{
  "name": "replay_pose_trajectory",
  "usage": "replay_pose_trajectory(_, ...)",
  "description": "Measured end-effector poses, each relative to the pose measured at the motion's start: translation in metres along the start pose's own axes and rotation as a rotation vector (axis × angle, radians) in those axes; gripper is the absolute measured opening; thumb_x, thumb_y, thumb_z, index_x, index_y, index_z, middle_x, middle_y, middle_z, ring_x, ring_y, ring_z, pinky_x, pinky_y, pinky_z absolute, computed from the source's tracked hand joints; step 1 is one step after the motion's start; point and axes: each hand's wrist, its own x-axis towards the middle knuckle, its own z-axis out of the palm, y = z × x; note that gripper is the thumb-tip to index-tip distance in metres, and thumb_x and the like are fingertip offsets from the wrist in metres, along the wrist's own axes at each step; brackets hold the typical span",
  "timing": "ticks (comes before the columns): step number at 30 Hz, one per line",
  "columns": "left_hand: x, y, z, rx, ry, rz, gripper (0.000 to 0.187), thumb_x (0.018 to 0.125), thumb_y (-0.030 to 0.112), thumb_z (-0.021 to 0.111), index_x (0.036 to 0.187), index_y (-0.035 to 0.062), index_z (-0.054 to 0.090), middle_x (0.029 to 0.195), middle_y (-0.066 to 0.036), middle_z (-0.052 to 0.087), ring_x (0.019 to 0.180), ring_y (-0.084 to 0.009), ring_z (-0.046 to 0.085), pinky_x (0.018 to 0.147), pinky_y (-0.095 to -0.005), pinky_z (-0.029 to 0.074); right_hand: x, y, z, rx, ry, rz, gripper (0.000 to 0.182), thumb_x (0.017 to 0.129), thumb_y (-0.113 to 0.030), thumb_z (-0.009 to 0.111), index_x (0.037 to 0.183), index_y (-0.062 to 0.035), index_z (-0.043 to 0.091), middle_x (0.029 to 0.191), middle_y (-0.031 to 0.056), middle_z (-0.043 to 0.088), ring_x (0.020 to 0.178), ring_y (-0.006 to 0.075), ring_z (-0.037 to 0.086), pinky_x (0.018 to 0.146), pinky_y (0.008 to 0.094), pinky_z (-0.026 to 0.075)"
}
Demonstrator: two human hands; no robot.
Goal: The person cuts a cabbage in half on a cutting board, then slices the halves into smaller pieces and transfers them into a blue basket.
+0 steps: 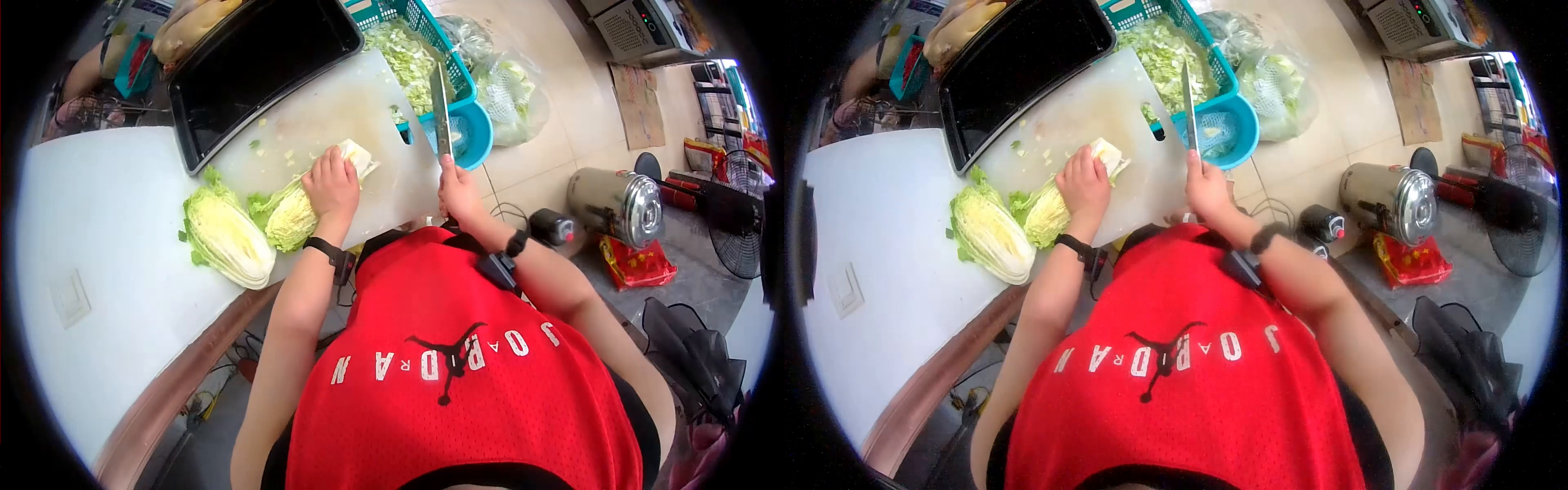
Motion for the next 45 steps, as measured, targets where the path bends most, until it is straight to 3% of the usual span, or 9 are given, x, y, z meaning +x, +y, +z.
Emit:
replay_pose_trajectory(12,0.005,-0.008,-0.011,-0.024,-0.121,0.039,0.04,0.101,0.029,0.052,0.13,0.0024,0.057,0.132,-0.012,0.063,0.122,-0.027,0.057,0.099,-0.0439,0.04,-0.047,-0.088,0.015,-0.437,-0.415,-0.106,0.055,0.108,-0.05,0.043,0.074,-0.0071,0.048,0.058,-0.001,0.045,0.043,0.0098,0.044,0.04,0.0283,0.037)
replay_pose_trajectory(14,0.005,-0.008,-0.012,0.007,-0.052,0.072,0.034,0.1,0.025,0.055,0.125,0.0028,0.059,0.127,-0.012,0.065,0.115,-0.028,0.061,0.094,-0.0434,0.042,-0.05,-0.092,0.028,-0.624,-0.414,-0.168,0.064,0.105,-0.052,0.047,0.084,0.0067,0.063,0.066,0.0173,0.06,0.066,0.0248,0.059,0.068,0.0418,0.049)
replay_pose_trajectory(15,0.006,-0.009,-0.014,0.006,-0.052,0.056,0.034,0.1,0.025,0.055,0.125,0.0028,0.059,0.127,-0.012,0.065,0.115,-0.028,0.061,0.094,-0.0434,0.042,-0.057,-0.101,0.035,-0.644,-0.413,-0.173,0.065,0.105,-0.051,0.047,0.084,0.0079,0.063,0.068,0.0225,0.06,0.066,0.0283,0.059,0.069,0.0439,0.049)
replay_pose_trajectory(22,0.001,-0.017,-0.012,0.021,-0.035,0.06,0.034,0.099,0.029,0.058,0.122,0.0042,0.059,0.12,-0.009,0.067,0.104,-0.0272,0.064,0.087,-0.0416,0.045,-0.057,-0.095,0.048,-0.678,-0.435,-0.153,0.063,0.105,-0.049,0.048,0.082,0.0079,0.062,0.067,0.022,0.059,0.064,0.0281,0.058,0.068,0.0433,0.048)
replay_pose_trajectory(24,-0.002,-0.024,-0.012,0.035,-0.049,0.042,0.035,0.099,0.03,0.058,0.122,0.0044,0.059,0.12,-0.009,0.067,0.103,-0.0272,0.064,0.087,-0.0416,0.045,-0.055,-0.09,0.05,-0.633,-0.446,-0.162,0.056,0.107,-0.048,0.047,0.074,-0.0029,0.053,0.06,0.0007,0.05,0.047,0.0106,0.046,0.044,0.0303,0.039)
replay_pose_trajectory(40,-0.01,-0.022,-0.006,0.108,0.039,0.045,0.036,0.098,0.033,0.059,0.121,0.0054,0.061,0.121,-0.009,0.067,0.107,-0.0265,0.063,0.088,-0.0436,0.044,-0.067,-0.088,0.055,-0.675,-0.476,-0.112,0.058,0.108,-0.049,0.043,0.074,-0.002,0.05,0.061,0.0041,0.049,0.04,0.0127,0.044,0.04,0.0308,0.038)
replay_pose_trajectory(42,-0.011,-0.022,-0.005,0.09,0.047,0.043,0.036,0.099,0.034,0.059,0.12,0.0057,0.061,0.121,-0.008,0.067,0.107,-0.0262,0.063,0.088,-0.0437,0.043,-0.07,-0.09,0.057,-0.779,-0.427,-0.113,0.064,0.105,-0.049,0.047,0.082,0.0096,0.061,0.069,0.0268,0.06,0.068,0.0335,0.063,0.07,0.0446,0.05)
replay_pose_trajectory(43,-0.011,-0.023,-0.003,0.089,0.059,0.042,0.035,0.098,0.034,0.059,0.12,0.0061,0.062,0.12,-0.008,0.068,0.106,-0.0261,0.063,0.088,-0.0441,0.043,-0.07,-0.089,0.058,-0.778,-0.42,-0.113,0.064,0.105,-0.049,0.047,0.082,0.0096,0.061,0.069,0.0268,0.06,0.068,0.0335,0.063,0.07,0.0446,0.05)
replay_pose_trajectory(45,-0.011,-0.023,0.002,0.083,0.073,0.042,0.035,0.098,0.034,0.059,0.119,0.0065,0.062,0.12,-0.008,0.068,0.106,-0.0259,0.063,0.088,-0.0444,0.042,-0.073,-0.088,0.059,-0.709,-0.438,-0.088,0.059,0.108,-0.05,0.043,0.074,-0.0022,0.05,0.06,0.003,0.048,0.041,0.012,0.045,0.039,0.0306,0.038)
